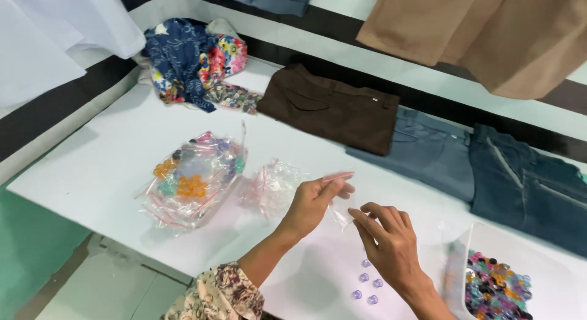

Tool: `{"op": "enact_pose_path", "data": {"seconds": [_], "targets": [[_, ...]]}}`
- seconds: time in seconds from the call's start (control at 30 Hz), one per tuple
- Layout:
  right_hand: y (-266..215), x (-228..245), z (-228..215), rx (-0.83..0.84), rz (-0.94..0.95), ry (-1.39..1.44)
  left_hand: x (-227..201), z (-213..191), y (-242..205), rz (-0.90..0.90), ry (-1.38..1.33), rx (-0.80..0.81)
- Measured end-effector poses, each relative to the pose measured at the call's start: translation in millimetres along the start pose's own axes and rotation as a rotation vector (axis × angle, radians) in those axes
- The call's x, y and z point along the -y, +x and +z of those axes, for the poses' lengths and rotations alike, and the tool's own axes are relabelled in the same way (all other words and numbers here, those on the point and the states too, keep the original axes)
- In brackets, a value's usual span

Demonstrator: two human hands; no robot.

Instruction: Sorting small light blue buttons from a container and placing them into a small plastic bag

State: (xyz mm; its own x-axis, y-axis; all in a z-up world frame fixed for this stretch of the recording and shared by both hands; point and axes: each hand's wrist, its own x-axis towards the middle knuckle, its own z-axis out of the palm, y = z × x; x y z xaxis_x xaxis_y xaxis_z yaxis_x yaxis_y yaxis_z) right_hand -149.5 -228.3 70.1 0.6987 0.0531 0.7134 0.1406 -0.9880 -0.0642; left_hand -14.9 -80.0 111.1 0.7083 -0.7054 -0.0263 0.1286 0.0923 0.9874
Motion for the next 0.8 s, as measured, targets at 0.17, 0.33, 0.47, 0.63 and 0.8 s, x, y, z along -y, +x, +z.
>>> {"op": "enact_pose_path", "data": {"seconds": [0.17,0.33,0.47,0.63,0.8], "targets": [[-23.3,-20.6,-19.7,-0.021,0.242,0.095,3.6,35.0,25.9,0.292,0.323,0.005],[-30.8,-30.6,-30.9,-0.098,0.511,0.186,66.0,53.0,59.8,0.778,0.651,-0.100],[-34.1,-30.6,-26.4,-0.099,0.486,0.249,100.5,57.6,60.4,0.905,0.730,-0.098],[-39.8,-27.5,-16.0,-0.086,0.344,0.239,109.9,55.2,51.7,0.922,0.740,-0.071],[-39.3,-23.1,-11.7,-0.064,0.248,0.101,104.8,55.1,45.5,0.962,0.725,-0.110]]}}
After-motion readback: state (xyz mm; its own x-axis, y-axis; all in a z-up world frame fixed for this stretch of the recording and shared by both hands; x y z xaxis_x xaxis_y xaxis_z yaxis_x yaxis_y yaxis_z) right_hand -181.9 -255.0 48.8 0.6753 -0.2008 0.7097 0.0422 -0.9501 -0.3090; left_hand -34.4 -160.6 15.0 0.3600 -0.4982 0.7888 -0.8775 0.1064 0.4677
